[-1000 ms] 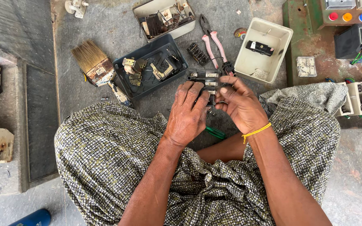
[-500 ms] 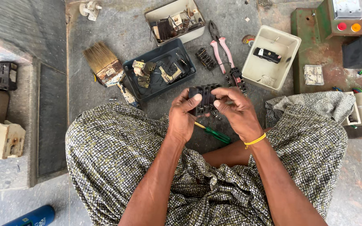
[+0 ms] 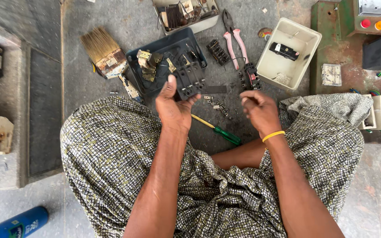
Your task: The person disassembles an electrical component by hand and using a screwdriver, removing small screws and internal parts.
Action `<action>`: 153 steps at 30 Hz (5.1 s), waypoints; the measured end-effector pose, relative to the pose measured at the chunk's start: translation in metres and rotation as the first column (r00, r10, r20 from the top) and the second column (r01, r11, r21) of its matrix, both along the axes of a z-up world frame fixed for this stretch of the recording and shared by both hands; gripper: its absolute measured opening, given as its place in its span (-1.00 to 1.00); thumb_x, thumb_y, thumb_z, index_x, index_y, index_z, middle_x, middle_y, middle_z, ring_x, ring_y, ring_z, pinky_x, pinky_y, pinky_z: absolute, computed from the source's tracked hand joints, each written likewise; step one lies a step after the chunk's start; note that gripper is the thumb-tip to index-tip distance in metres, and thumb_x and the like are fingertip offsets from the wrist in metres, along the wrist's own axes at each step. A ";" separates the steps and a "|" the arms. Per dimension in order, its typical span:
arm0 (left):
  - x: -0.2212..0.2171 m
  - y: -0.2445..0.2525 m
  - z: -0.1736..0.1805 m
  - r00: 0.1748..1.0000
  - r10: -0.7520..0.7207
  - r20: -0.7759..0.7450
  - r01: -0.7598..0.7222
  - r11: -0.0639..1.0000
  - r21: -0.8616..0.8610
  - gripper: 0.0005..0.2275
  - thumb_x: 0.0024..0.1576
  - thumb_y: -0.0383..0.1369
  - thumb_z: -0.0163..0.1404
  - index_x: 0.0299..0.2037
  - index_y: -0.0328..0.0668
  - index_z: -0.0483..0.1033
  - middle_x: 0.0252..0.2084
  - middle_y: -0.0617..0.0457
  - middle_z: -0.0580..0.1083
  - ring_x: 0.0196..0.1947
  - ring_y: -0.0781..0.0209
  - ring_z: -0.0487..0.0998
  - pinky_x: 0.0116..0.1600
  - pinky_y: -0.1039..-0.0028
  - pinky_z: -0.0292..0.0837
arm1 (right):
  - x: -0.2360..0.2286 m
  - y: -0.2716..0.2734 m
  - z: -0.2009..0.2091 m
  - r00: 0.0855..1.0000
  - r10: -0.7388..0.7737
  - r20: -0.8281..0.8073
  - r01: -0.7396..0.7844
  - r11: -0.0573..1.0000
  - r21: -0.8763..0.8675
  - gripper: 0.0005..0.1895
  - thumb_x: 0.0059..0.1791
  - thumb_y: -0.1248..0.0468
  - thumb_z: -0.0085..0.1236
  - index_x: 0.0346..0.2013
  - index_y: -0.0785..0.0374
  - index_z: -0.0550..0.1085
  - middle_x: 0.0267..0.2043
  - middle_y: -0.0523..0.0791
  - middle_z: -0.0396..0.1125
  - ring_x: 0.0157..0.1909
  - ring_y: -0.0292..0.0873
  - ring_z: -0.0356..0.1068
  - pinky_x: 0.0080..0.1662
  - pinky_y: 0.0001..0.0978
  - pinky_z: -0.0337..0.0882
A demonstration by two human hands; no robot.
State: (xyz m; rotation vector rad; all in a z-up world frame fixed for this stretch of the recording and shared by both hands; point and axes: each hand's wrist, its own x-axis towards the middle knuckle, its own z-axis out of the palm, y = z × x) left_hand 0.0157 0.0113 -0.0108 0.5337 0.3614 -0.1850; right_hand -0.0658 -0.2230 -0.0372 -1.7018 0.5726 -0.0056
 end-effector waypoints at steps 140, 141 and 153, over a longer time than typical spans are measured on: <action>0.000 0.003 0.013 0.996 0.066 -0.066 -0.075 0.988 -0.133 -0.70 0.18 -0.22 0.11 -0.04 -0.32 0.51 -0.18 -0.08 0.57 -0.33 0.01 0.62 -0.40 0.21 0.55 | 0.024 0.055 -0.008 0.869 0.493 0.033 -0.236 0.472 -0.849 -0.76 -0.10 0.44 0.16 -0.18 0.19 0.63 -0.14 0.00 0.42 -0.03 0.10 0.42 0.00 -0.08 0.44; 0.000 0.003 0.014 0.996 0.063 -0.067 -0.072 0.988 -0.133 -0.70 0.18 -0.22 0.11 -0.05 -0.31 0.50 -0.18 -0.07 0.57 -0.33 0.01 0.62 -0.40 0.21 0.54 | 0.024 0.054 -0.008 0.879 0.476 0.031 -0.231 0.481 -0.846 -0.73 -0.09 0.44 0.17 -0.13 0.21 0.63 -0.16 0.03 0.40 -0.05 0.10 0.41 -0.02 -0.07 0.43; -0.001 0.003 0.019 0.991 0.074 -0.108 -0.084 0.992 -0.094 -0.70 0.16 -0.24 0.10 -0.02 -0.31 0.50 -0.17 -0.07 0.57 -0.32 0.01 0.63 -0.41 0.21 0.55 | 0.021 0.056 -0.010 0.853 0.522 0.006 -0.234 0.392 -0.890 -0.77 -0.10 0.41 0.17 -0.19 0.17 0.64 -0.13 0.01 0.40 -0.06 0.11 0.40 -0.01 -0.08 0.46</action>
